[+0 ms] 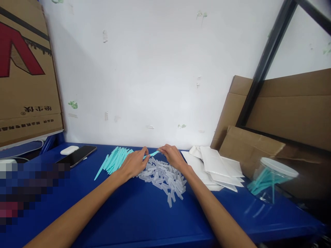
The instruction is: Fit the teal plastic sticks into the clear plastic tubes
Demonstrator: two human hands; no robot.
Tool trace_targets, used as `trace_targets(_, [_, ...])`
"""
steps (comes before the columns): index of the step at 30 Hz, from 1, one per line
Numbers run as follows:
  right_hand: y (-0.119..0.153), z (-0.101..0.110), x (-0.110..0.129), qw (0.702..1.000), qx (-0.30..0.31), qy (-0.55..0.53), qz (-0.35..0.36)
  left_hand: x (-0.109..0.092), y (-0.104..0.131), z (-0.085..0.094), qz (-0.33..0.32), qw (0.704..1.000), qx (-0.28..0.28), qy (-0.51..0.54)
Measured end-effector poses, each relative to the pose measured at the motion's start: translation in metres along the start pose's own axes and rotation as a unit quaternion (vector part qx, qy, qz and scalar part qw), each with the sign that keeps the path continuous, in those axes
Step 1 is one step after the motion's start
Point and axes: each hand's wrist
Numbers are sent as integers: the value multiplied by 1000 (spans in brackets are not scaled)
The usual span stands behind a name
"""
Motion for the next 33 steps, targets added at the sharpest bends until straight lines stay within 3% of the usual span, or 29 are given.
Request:
trace_targets(16, [-2,-10,-3,990,-37,-132,-14,0,1,1,-3,1000,-13,11])
trace_targets(24, [-5,-7,2,956,-72,-275,-64,3,0,0,-20,999,-30,27])
trace_targets(33, [-5,-13,-7,926,-53,-365,-77,-1,2,-1,-57,998,-33,4])
Point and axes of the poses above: each hand's wrist, its own y-axis away from the middle knuckle, its own z-axis out of the back of the hand, x = y × z, and after that the axes turned 4 degrees about z, right-handed
